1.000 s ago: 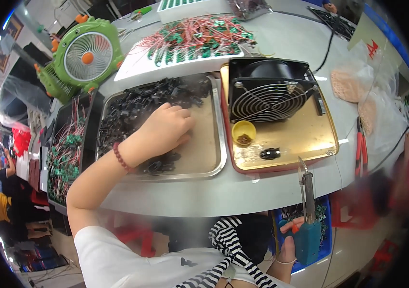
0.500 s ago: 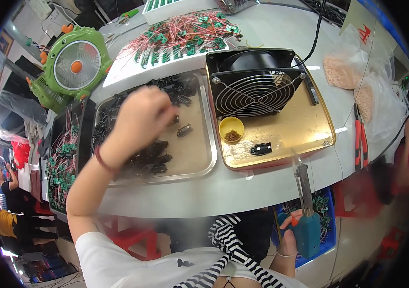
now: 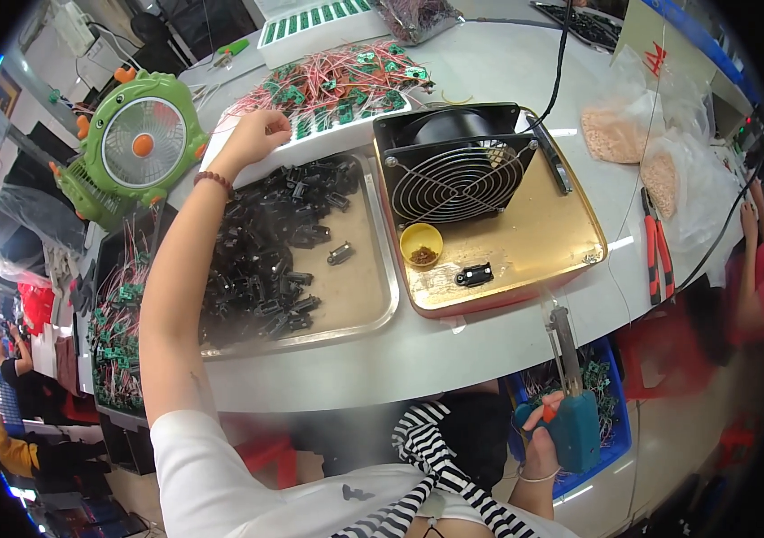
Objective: The person solders electronic components by picking plastic casings and circuit boards with wires from trays, placing them onto a metal fixture, and soldering the wire connections using a soldering iron.
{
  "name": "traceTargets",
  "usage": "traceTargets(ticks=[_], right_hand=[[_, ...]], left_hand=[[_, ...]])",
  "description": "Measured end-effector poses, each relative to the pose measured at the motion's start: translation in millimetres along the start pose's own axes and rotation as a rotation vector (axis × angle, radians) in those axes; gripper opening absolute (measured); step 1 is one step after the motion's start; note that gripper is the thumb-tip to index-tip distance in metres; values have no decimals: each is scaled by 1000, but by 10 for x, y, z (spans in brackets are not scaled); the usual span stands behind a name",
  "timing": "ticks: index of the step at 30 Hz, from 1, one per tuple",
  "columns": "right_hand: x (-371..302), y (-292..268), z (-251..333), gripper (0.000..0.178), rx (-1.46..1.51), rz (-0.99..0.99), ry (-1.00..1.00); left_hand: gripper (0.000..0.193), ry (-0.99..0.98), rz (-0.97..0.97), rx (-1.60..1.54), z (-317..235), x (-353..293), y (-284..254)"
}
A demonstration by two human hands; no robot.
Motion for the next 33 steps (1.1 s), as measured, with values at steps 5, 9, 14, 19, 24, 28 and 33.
traceTargets(ticks=[5, 9, 14, 19, 24, 28, 33], right_hand=[[17, 20, 20, 52, 10, 29, -3], [14, 21, 23, 53, 6, 16, 16], [-11, 14, 36, 51, 12, 23, 14], [-29, -19, 20, 52, 6, 38, -9], [-9, 18, 68, 53, 25, 5, 17], [-58, -38, 6, 55, 38, 15, 11], [-81, -57, -27, 57, 46, -49, 37]], left_hand=[[13, -57, -4, -152, 140, 14, -11], [12, -73, -66, -81, 13, -30, -12], [15, -229, -31, -92, -87, -84, -93], [21, 29, -121, -47, -393, -163, 4], [16, -67, 102, -82, -374, 55, 26], [12, -34, 207, -65, -386, 126, 105], [16, -57, 127, -79, -369, 97, 140]])
Point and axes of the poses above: each hand's wrist, its own x-axis towards the middle knuckle, its own y-axis out of the palm, z = x × y, the point moved 6 cm from there along x, towards the middle knuckle, and after that the axes turned 12 degrees about -y, right-handed, at the moved point
